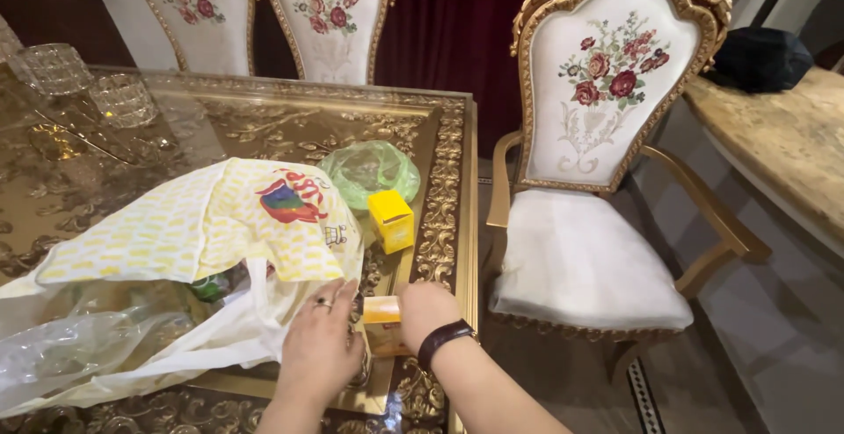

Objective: The recorder unboxes grocery items from a bag on a dining table and puts one item into a kitchen cabinet.

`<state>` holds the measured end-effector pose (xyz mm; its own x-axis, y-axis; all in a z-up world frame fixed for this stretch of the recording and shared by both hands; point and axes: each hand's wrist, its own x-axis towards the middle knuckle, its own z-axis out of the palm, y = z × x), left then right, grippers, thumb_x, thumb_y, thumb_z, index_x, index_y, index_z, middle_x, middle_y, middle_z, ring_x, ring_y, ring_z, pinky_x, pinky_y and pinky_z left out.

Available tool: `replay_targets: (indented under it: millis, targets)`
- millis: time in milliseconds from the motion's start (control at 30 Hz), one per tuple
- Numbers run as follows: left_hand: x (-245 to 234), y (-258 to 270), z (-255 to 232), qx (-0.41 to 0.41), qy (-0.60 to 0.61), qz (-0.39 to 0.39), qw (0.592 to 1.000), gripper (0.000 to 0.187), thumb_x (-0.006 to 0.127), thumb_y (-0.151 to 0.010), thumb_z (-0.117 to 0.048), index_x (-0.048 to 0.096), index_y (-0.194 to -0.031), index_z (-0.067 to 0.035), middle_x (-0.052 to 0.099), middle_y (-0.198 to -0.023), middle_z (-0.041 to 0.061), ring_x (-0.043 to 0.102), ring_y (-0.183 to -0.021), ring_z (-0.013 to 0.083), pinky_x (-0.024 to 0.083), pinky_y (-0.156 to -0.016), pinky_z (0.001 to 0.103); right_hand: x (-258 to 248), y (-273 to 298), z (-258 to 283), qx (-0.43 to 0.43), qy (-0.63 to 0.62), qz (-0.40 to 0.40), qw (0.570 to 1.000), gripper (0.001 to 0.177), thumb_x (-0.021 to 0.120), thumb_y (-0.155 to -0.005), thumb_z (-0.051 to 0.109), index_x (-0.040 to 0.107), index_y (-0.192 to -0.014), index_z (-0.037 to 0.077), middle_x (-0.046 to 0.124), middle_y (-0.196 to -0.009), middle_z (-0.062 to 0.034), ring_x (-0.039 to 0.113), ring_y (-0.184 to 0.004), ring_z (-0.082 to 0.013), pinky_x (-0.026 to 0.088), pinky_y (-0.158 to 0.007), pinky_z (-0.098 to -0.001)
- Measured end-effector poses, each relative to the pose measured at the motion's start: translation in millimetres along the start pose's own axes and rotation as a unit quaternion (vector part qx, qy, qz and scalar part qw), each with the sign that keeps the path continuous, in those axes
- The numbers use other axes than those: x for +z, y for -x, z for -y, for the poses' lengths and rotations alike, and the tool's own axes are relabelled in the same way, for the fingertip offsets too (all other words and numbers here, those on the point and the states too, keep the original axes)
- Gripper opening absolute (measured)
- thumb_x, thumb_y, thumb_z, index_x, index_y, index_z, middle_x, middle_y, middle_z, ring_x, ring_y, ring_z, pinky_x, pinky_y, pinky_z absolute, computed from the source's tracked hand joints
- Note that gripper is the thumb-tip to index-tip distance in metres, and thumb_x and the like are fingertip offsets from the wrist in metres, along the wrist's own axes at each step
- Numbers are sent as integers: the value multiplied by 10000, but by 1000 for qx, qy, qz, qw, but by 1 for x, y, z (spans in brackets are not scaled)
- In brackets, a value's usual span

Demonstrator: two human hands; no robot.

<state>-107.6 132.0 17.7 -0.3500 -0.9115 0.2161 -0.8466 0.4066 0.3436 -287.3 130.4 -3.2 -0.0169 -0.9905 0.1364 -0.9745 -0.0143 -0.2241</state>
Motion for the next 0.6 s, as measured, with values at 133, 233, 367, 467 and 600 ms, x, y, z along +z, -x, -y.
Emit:
replay_targets:
  millis: [133, 233, 367, 467, 600]
  targets:
    - [-12, 0, 5, -46, -44, 3, 998, 787, 743, -765, -179, 447, -1494, -166, 445, -1501, 91, 433, -1383, 328, 345, -1173, 447, -11, 0, 13, 16, -55, 5, 998, 179, 745, -791, 161, 726, -962, 109, 734, -1014, -152, 690, -1011, -358, 553, -914, -462]
    - [-11, -2, 19, -47, -71, -50, 995, 826, 769, -734, -232, 447, -1491, -153, 420, -1565, 122, 401, -1402, 344, 319, -1183, 469, -26, 0, 30, 50, -12, 40, 998, 309, 728, -856, 241, 683, -1135, 116, 685, -1201, -134, 601, -1220, -348, 435, -1081, -517]
    - [-5, -7, 39, -125, -96, -116, 981, 873, 791, -717, -301, 426, -1490, -126, 385, -1593, 142, 353, -1456, 335, 292, -1195, 493, -36, -5, 53, 33, 53, 57, 996, 657, 767, -778, 197, 528, -1375, 66, 503, -1437, -183, 361, -1434, -362, 172, -1207, -559]
    - [8, -12, 63, -210, -59, -141, 966, 998, 821, -682, -345, 360, -1520, -59, 356, -1598, 193, 340, -1463, 360, 305, -1178, 498, -32, -13, 72, -26, 28, -3, 999, 702, 761, -732, 163, 517, -1376, 28, 471, -1487, -216, 350, -1451, -381, 187, -1184, -526]
    - [27, -26, 95, -307, -45, -45, 950, 1157, 846, -701, -477, 247, -1576, -14, 302, -1624, 209, 289, -1481, 366, 282, -1192, 490, -23, -24, 96, -173, -73, -31, 982, 617, 686, -803, 162, 557, -1374, -34, 530, -1443, -238, 471, -1361, -383, 363, -1146, -457]
